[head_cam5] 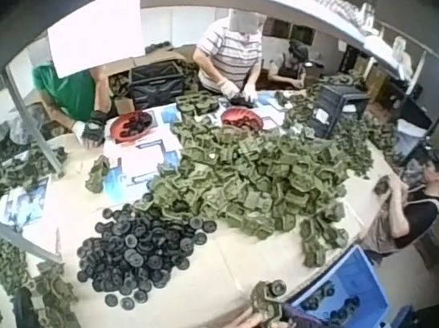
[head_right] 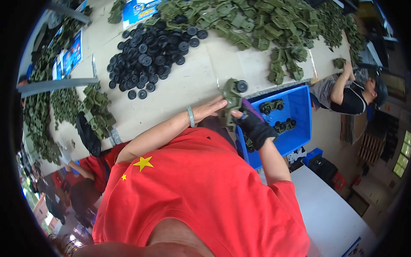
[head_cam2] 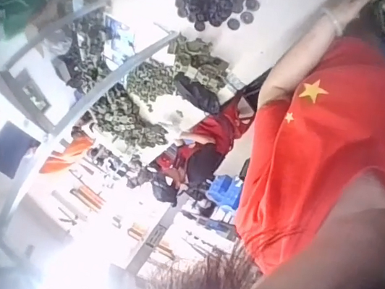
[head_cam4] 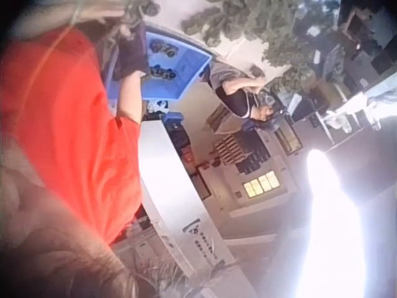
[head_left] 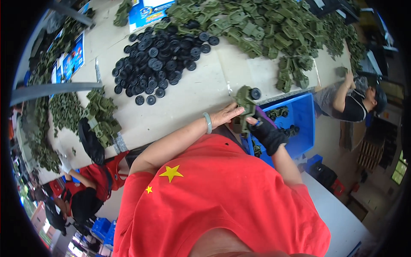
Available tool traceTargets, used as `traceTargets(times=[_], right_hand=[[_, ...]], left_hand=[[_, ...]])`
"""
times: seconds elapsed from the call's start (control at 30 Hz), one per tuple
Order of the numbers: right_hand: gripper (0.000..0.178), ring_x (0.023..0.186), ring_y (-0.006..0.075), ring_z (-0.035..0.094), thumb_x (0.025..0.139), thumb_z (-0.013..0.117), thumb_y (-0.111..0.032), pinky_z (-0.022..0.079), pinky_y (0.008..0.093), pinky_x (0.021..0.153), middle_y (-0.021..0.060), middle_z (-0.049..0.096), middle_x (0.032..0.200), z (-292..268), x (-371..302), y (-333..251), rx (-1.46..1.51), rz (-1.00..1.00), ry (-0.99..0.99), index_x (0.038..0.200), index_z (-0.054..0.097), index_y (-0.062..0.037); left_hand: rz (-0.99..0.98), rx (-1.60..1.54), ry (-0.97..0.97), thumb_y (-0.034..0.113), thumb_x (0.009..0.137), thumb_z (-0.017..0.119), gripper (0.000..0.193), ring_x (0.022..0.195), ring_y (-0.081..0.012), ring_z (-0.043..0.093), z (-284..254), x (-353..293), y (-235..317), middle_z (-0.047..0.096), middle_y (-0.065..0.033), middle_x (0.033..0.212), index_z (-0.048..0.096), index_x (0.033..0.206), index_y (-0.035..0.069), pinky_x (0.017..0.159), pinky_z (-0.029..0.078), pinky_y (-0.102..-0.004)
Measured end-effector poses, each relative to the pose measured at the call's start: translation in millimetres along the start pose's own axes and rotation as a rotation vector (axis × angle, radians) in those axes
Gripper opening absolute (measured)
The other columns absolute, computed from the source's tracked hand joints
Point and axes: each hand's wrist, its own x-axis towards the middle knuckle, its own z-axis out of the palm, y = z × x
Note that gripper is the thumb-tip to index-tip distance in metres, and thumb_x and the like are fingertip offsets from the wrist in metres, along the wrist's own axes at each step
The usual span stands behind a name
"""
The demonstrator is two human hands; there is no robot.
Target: The person assembles toy tank components by hand, sorting plastic parts, toy wheels, and toy tank chassis at a factory workbench.
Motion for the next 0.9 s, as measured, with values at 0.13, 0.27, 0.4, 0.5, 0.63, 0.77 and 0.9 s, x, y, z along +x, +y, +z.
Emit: traceTargets(times=[0.13, 0.27, 0.4, 0.5, 0.63, 0.77, 0.9], right_hand=[[0.081, 0.131, 0.0239, 0.059, 0.092, 0.075, -0.031, 0.048, 0.0384, 0.107, 0.0128, 0.060, 0.146, -66.1, -51.3, -20.1, -0.351, 0.094, 0.230, 0.159, 0.039, -0.0053], [0.075, 0.104, 0.0229, 0.068, 0.091, 0.079, -0.028, 0.054, 0.0378, 0.094, 0.0105, 0.070, 0.127, -42.1, -69.3, -73.0, -0.866, 0.310, 0.490, 0.155, 0.045, -0.0072], [0.045, 0.099, 0.0234, 0.067, 0.096, 0.073, -0.031, 0.052, 0.0423, 0.093, 0.0117, 0.072, 0.125, -75.6, -37.7, -63.1, -0.825, 0.102, 0.679, 0.135, 0.065, -0.0110], [0.043, 0.115, 0.0185, 0.060, 0.098, 0.070, -0.018, 0.049, 0.0392, 0.099, 0.0085, 0.066, 0.124, -96.2, 3.2, -52.6, -0.686, -0.186, 0.634, 0.138, 0.061, -0.0064], [0.038, 0.100, 0.0168, 0.060, 0.099, 0.065, -0.009, 0.051, 0.0344, 0.087, 0.0067, 0.066, 0.117, -112.6, 72.5, -38.5, -1.112, -0.337, 0.224, 0.137, 0.059, -0.0055], [0.042, 0.118, 0.0289, 0.061, 0.097, 0.065, -0.010, 0.053, 0.0396, 0.097, 0.0145, 0.063, 0.131, -44.8, 93.9, -30.6, -1.416, -0.426, -0.065, 0.138, 0.060, -0.0090], [0.048, 0.133, 0.0389, 0.056, 0.095, 0.067, -0.020, 0.049, 0.0476, 0.109, 0.0168, 0.059, 0.142, 4.5, 112.5, -25.8, -1.756, -0.527, -0.305, 0.141, 0.058, -0.0112]], left_hand=[[-0.059, 0.201, -0.152, 0.054, 0.103, 0.062, 0.082, 0.152, -0.0322, 0.037, -0.1, 15.2, -11.2, 0.041, -0.0221, 0.163, 0.037, 0.162, 0.004, 0.123, 0.033, -0.0424], [-0.151, 0.144, -0.114, 0.040, 0.104, 0.066, 0.067, 0.141, -0.0299, 0.052, -31.1, -6.3, -46.4, 0.056, -0.0229, 0.149, 0.045, 0.155, 0.001, 0.119, 0.040, -0.0419], [-0.096, 0.142, 0.163, 0.032, 0.102, 0.070, 0.058, 0.132, -0.0291, 0.060, -50.8, -40.5, -91.2, 0.063, -0.0225, 0.140, 0.051, 0.149, 0.003, 0.113, 0.047, -0.0415], [0.051, 0.326, 0.456, 0.021, 0.098, 0.073, 0.046, 0.111, -0.0246, 0.071, -64.0, -65.3, -102.5, 0.073, -0.0167, 0.122, 0.059, 0.138, 0.004, 0.098, 0.058, -0.0391], [0.304, 0.737, 1.059, 0.010, 0.088, 0.073, 0.035, 0.115, -0.0358, 0.066, -83.5, -143.3, -64.8, 0.070, -0.0176, 0.123, 0.068, 0.122, 0.008, 0.100, 0.055, -0.0438], [0.157, 1.284, 1.859, 0.007, 0.070, 0.072, 0.047, 0.118, -0.0404, 0.054, -142.5, -267.1, -18.9, 0.060, -0.0175, 0.130, 0.066, 0.116, 0.008, 0.098, 0.046, -0.0563], [-0.396, 1.046, 2.221, 0.040, 0.076, 0.086, 0.086, 0.141, -0.0398, 0.043, -208.5, -343.2, -57.4, 0.050, -0.0158, 0.150, 0.047, 0.147, 0.011, 0.107, 0.043, -0.0562]])
